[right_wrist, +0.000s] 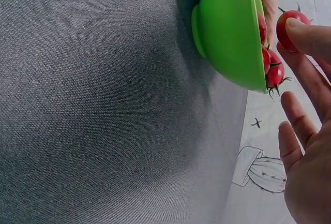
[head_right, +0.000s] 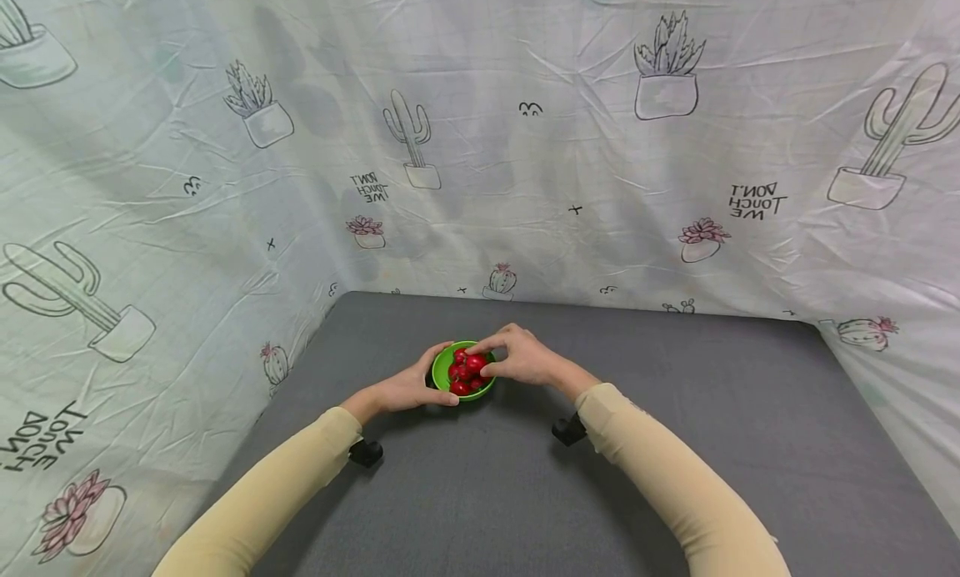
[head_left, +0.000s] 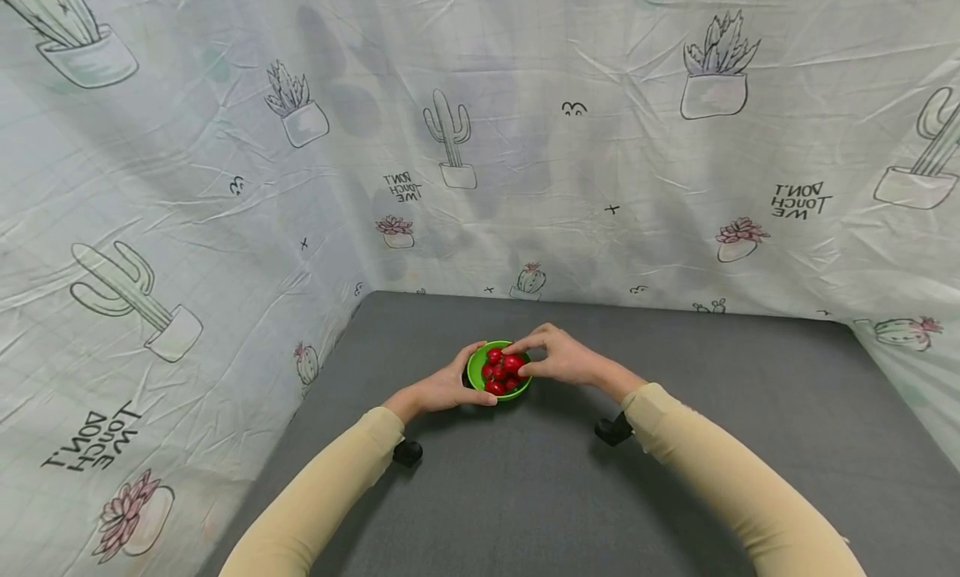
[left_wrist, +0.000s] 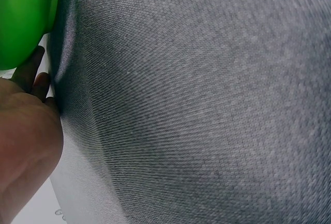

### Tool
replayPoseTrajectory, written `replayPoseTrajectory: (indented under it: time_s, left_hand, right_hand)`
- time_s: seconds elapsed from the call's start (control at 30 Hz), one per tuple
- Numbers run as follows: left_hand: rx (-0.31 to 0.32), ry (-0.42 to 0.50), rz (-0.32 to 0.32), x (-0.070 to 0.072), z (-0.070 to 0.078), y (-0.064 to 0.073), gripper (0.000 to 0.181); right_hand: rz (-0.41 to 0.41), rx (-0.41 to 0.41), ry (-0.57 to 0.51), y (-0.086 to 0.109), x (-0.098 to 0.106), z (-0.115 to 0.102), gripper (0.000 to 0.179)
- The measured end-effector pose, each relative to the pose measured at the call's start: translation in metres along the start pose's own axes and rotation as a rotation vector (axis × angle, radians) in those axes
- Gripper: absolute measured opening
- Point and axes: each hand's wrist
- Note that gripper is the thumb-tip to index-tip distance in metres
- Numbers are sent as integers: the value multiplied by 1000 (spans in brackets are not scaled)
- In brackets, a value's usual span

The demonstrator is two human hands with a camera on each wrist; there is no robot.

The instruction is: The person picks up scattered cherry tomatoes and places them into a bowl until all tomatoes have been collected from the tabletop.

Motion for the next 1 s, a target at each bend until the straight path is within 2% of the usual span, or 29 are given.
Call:
replayPoseTrajectory:
  time_s: [0.3, 0.8, 1.0]
  left_hand:
    - [-5, 15, 0, 1, -1, -1, 104]
    - [1, 4, 5, -1, -4, -3, 106]
    - [-3, 1, 11, -1, -1, -2, 107]
  right_hand:
    - [-9, -2, 16, -1, -4, -1, 35]
    - [-46, 45, -4, 1, -7, -4, 35]
    - [-11, 56, -9, 5, -1, -3, 34]
Point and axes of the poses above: each hand's wrist, its own y-axis away from the middle knuckle, its own x-axis out of the back of the hand, z = x × y, and after that the axes turned 5 degrees about -y, right-handed
